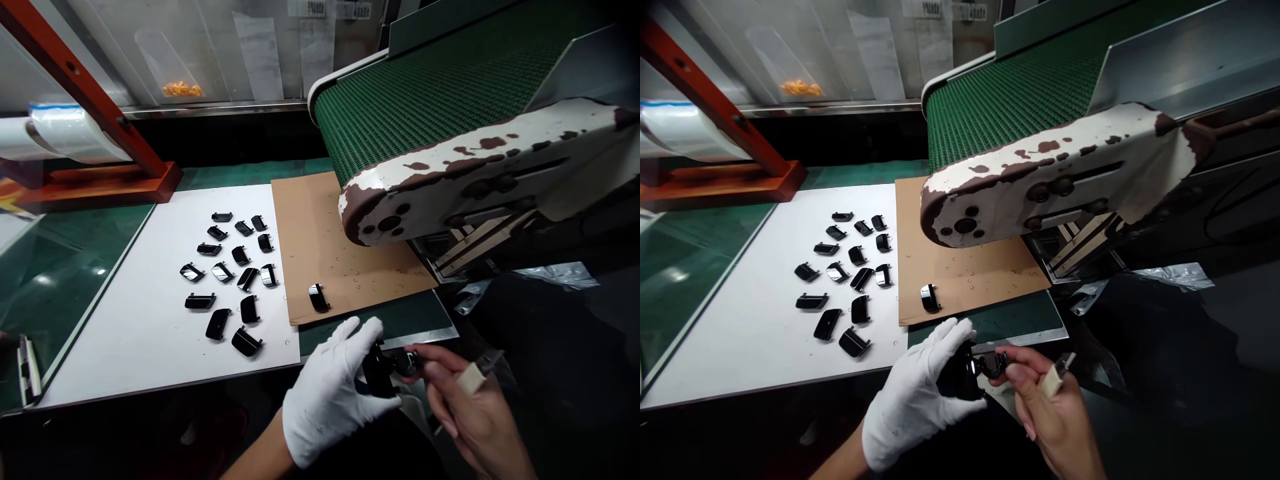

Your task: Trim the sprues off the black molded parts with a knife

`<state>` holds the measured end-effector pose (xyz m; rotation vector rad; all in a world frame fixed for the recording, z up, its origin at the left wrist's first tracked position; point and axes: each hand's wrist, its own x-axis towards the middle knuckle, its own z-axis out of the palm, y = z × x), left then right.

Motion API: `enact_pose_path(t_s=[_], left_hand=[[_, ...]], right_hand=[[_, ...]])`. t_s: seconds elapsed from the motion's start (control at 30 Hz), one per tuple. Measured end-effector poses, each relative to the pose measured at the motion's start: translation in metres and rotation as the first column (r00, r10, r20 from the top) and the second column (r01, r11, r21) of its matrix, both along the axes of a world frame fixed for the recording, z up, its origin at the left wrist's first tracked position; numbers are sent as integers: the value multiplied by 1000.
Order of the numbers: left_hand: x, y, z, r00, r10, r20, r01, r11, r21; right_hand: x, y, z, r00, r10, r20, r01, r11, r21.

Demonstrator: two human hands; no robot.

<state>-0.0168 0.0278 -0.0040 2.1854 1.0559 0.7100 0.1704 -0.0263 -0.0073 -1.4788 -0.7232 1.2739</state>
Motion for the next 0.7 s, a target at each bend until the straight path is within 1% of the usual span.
enact_pose_path(t_s=[0.07,0.1,0.2,0.27,0.4,0.47,0.57,0.63,0.7], left_hand=[[-3,4,-2,997,-40,-70,42,999,17],[-4,6,-3,993,-67,-102,71,997,35],[-1,11,-1,973,-150,-177,170,980,104],[3,14,1,957,-190,-218,222,966,133],[7,18,5,933,-232,-274,280,948,151],[4,18,5,933,-256,-254,302,939,163],[-6,15,-1,945,-299,-133,321,926,201],[-12,8,-11,949,-312,-32,312,926,215],[-17,-2,-25,950,-308,56,289,931,221]], right_hand=[[4,4,1,987,124,106,-114,989,-95],[5,6,2,974,167,151,-146,980,-136],[5,15,5,936,239,260,-190,961,-201],[5,18,8,922,269,279,-209,951,-227],[7,17,11,922,309,232,-252,936,-246],[8,15,11,921,340,192,-282,920,-272],[7,8,11,926,343,155,-279,902,-330],[4,1,11,932,337,132,-271,891,-363],[1,-6,9,939,331,89,-275,883,-379]])
